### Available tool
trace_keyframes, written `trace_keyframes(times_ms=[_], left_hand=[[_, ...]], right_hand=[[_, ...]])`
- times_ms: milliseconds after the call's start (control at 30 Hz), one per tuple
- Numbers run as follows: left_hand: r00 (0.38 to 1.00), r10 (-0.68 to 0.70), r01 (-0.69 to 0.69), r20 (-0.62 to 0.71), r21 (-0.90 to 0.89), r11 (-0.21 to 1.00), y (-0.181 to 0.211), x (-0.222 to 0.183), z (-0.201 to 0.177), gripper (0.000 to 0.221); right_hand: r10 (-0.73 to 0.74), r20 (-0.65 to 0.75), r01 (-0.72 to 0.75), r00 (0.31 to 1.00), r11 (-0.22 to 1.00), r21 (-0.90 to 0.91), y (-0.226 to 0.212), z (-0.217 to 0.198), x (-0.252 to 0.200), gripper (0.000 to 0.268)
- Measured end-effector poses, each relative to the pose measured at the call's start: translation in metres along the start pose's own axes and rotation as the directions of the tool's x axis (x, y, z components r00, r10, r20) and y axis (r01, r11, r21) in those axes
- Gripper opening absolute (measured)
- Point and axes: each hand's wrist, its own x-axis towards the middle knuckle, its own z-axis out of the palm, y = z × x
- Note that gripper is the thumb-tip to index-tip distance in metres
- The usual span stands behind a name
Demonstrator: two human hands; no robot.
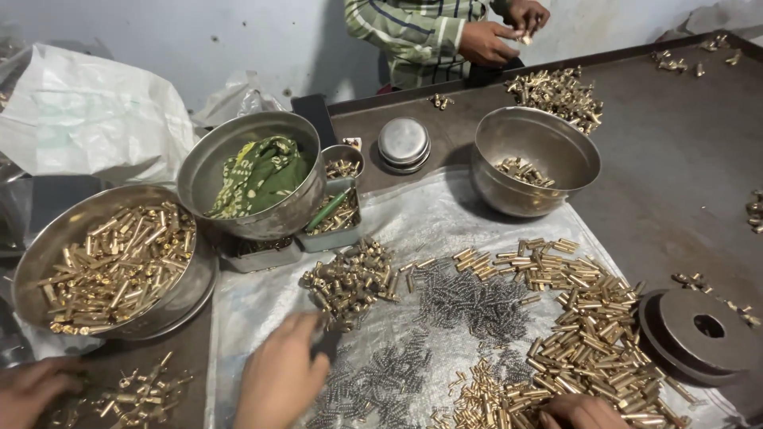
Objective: The person picks brass cylindrical parts one at a time from a pile on the workbench, rubs or presses each part against a black foam pad, and places finished parts into a metal bowl, while another worker handles parts across the table.
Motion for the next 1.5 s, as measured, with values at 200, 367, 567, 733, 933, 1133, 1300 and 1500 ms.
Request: trace_keyframes(times_ms=[200,367,567,733,933,1133,1300,1500], left_hand=[[0.898,0.278,-0.265,-0.340,0.084,0.961,-0.003,0.071,0.010,0.057],[0.940,0.292,-0.217,-0.178,0.348,0.912,-0.022,0.117,0.040,0.032],[0.925,0.056,-0.270,-0.377,-0.544,0.794,-0.005,0.065,0.008,0.039],[0.981,-0.062,-0.153,-0.181,-0.936,0.317,0.016,0.007,0.042,0.070],[0.848,0.106,0.405,0.519,-0.764,0.503,0.027,-0.030,0.160,0.034],[0.799,0.246,0.393,0.548,-0.787,0.476,0.051,-0.057,0.122,0.033],[0.833,0.224,0.401,0.506,-0.831,0.385,0.009,-0.047,0.170,0.034],[0.892,0.267,0.183,0.364,-0.833,0.523,0.017,-0.054,0.137,0.018]], right_hand=[[0.072,0.063,-0.071,0.995,0.997,-0.017,-0.008,-0.009,0.004,0.021],[0.151,0.085,-0.148,0.985,0.988,-0.032,-0.036,-0.026,0.020,0.017],[0.103,0.065,-0.103,0.993,0.995,-0.013,-0.009,-0.012,0.002,0.019],[0.092,0.073,-0.088,0.993,0.995,-0.049,-0.004,-0.011,0.004,0.025],[0.662,0.309,-0.729,0.683,0.648,0.220,-0.089,-0.060,0.089,0.021],[0.108,0.680,-0.095,0.725,0.994,-0.057,-0.154,-0.066,0.185,0.049],[0.110,0.650,0.172,0.752,0.919,-0.355,-0.118,-0.022,0.151,0.054],[0.284,0.722,0.187,0.630,0.848,-0.496,-0.156,-0.026,0.181,0.028]])
